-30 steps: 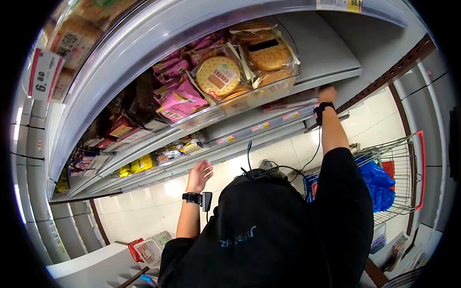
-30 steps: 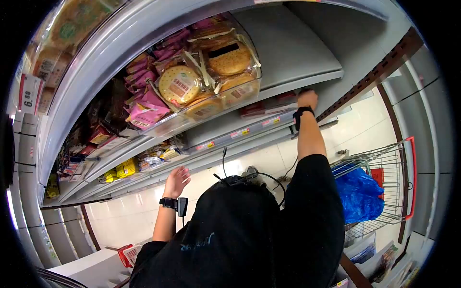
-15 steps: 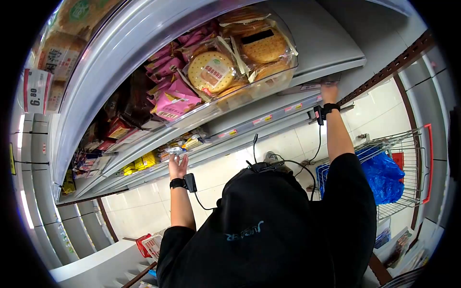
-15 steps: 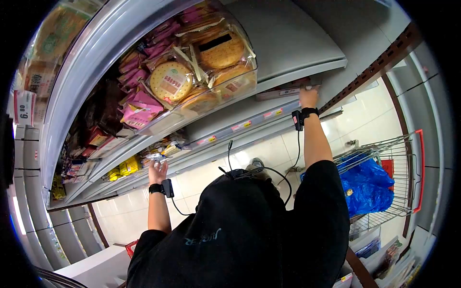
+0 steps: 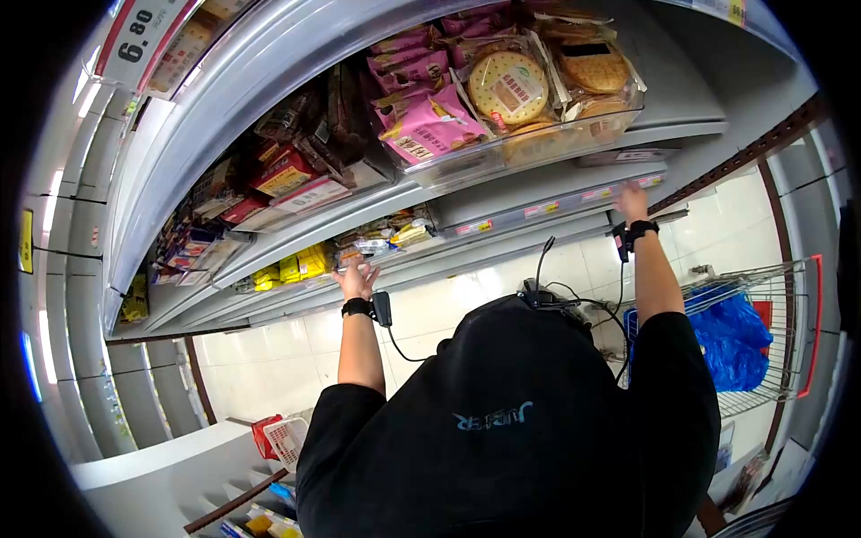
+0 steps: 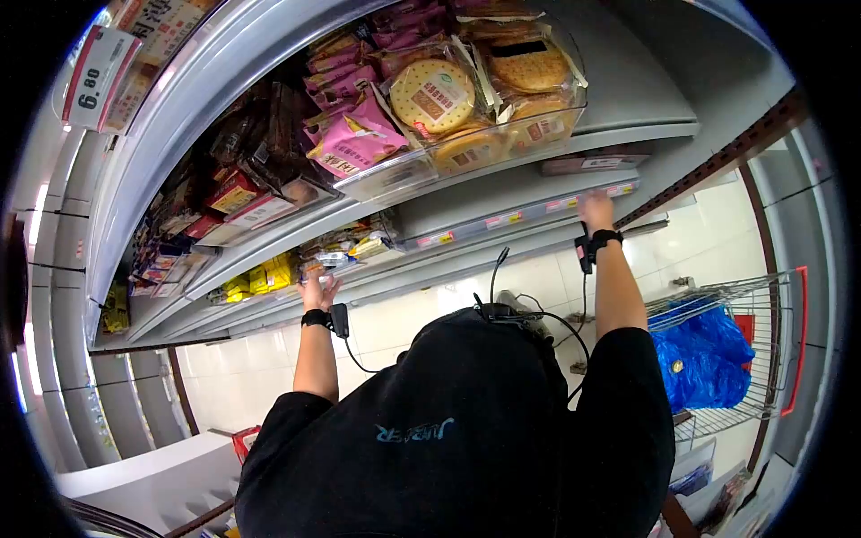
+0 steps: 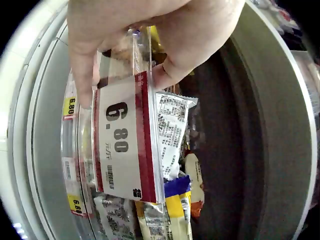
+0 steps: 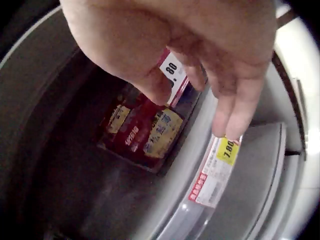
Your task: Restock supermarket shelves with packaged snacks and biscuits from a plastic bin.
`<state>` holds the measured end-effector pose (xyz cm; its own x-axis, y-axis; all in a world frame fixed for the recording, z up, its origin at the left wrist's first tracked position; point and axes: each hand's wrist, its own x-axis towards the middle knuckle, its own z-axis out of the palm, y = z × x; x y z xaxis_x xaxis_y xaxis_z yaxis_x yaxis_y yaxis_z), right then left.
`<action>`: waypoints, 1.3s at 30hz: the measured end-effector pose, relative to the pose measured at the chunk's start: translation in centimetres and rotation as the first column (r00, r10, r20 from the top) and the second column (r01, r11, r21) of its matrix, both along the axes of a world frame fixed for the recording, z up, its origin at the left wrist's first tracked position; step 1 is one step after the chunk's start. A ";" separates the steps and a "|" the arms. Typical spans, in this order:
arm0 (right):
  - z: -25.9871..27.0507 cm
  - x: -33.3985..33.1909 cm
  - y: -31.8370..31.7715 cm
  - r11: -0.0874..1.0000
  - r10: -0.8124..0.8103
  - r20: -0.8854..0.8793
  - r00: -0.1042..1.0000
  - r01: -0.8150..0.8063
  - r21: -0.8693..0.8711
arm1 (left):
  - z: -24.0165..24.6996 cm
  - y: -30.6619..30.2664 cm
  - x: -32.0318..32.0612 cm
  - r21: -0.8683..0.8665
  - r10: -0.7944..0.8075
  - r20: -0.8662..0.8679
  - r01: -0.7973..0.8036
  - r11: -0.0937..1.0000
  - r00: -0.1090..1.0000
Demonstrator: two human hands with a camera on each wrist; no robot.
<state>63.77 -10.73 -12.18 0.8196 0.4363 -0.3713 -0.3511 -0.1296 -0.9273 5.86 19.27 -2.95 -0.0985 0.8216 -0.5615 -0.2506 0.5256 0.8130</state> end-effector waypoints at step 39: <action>4.2 -7.1 3.1 0.964 0.264 0.099 0.960 -0.265 0.006 | 3.1 -13.2 20.8 -0.046 -0.770 -0.043 0.768 0.639 0.637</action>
<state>56.65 -7.58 -8.02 0.7054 0.6484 -0.2863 -0.2158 -0.1882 -0.9581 26.66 6.06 0.15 0.5329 0.6025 -0.5942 0.2956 0.5254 0.7979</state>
